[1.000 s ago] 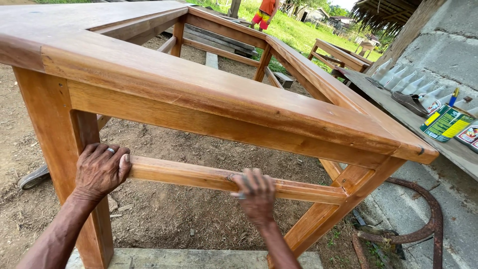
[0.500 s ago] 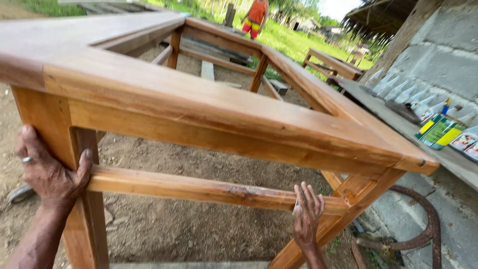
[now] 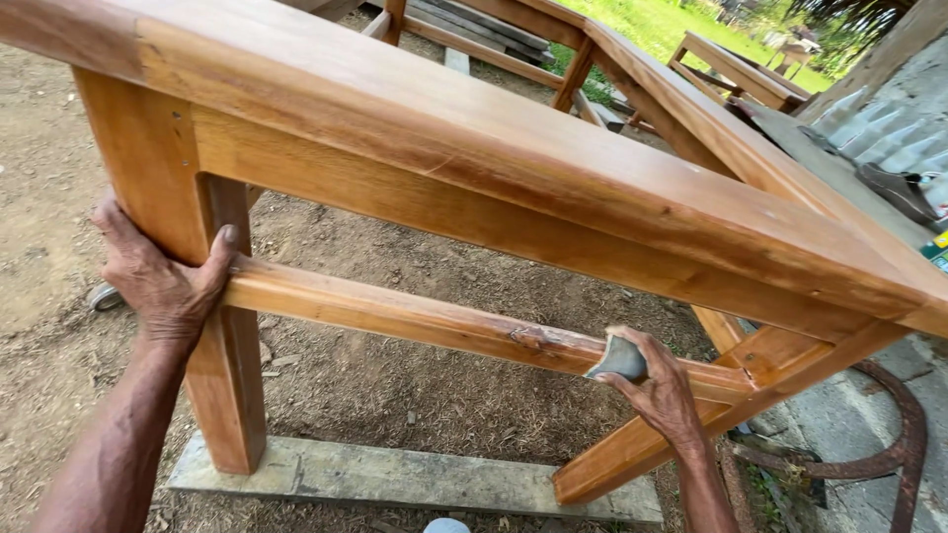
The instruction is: Sand the surface and legs of a wooden table frame using sandpaper.
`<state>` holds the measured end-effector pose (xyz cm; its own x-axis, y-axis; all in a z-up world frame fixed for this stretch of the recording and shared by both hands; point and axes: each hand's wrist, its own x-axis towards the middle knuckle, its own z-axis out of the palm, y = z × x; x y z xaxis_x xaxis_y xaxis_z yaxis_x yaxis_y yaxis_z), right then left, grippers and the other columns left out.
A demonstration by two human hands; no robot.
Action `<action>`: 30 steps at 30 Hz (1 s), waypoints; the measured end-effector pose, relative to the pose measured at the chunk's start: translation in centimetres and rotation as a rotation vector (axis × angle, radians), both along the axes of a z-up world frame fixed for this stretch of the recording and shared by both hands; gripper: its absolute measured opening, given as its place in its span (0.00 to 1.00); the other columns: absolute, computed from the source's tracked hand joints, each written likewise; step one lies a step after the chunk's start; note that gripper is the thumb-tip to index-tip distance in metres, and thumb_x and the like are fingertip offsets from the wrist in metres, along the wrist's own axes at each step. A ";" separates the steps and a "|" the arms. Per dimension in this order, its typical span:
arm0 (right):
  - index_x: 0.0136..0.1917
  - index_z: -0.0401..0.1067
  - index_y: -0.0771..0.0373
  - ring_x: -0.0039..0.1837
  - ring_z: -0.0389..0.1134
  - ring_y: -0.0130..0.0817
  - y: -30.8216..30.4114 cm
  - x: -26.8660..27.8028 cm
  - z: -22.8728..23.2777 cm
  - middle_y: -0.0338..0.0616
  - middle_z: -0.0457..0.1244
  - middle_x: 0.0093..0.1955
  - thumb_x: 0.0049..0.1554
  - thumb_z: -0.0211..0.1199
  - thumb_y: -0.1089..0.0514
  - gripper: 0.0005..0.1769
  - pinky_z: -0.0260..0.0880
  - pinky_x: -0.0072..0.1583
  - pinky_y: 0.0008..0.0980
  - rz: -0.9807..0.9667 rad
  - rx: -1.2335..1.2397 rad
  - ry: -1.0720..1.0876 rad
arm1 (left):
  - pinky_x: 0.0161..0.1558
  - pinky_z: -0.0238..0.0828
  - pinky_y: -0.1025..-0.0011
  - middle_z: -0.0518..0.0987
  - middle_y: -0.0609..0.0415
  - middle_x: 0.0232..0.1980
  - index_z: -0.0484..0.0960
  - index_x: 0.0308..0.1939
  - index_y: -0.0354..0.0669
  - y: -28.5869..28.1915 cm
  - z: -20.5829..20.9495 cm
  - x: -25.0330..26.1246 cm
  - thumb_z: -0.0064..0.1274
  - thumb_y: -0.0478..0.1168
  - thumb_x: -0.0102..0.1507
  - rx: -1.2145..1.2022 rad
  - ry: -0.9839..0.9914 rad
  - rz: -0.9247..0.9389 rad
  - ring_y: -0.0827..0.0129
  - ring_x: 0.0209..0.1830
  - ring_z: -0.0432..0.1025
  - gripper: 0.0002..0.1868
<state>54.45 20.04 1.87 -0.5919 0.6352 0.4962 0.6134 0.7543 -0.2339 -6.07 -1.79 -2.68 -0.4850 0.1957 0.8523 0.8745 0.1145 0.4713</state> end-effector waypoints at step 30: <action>0.73 0.60 0.46 0.47 0.76 0.42 -11.3 -30.7 3.2 0.55 0.67 0.67 0.50 0.75 0.40 0.43 0.82 0.38 0.39 0.359 -0.121 0.075 | 0.47 0.86 0.61 0.82 0.38 0.49 0.61 0.64 0.37 -1.1 2.1 0.2 0.76 0.54 0.61 0.002 -0.147 -0.246 0.53 0.44 0.83 0.44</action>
<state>23.75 8.76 5.03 -0.7519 0.4507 0.4812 0.2931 0.8823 -0.3683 -5.88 -2.88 -0.62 -0.5416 0.3213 0.7768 0.7980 -0.0939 0.5952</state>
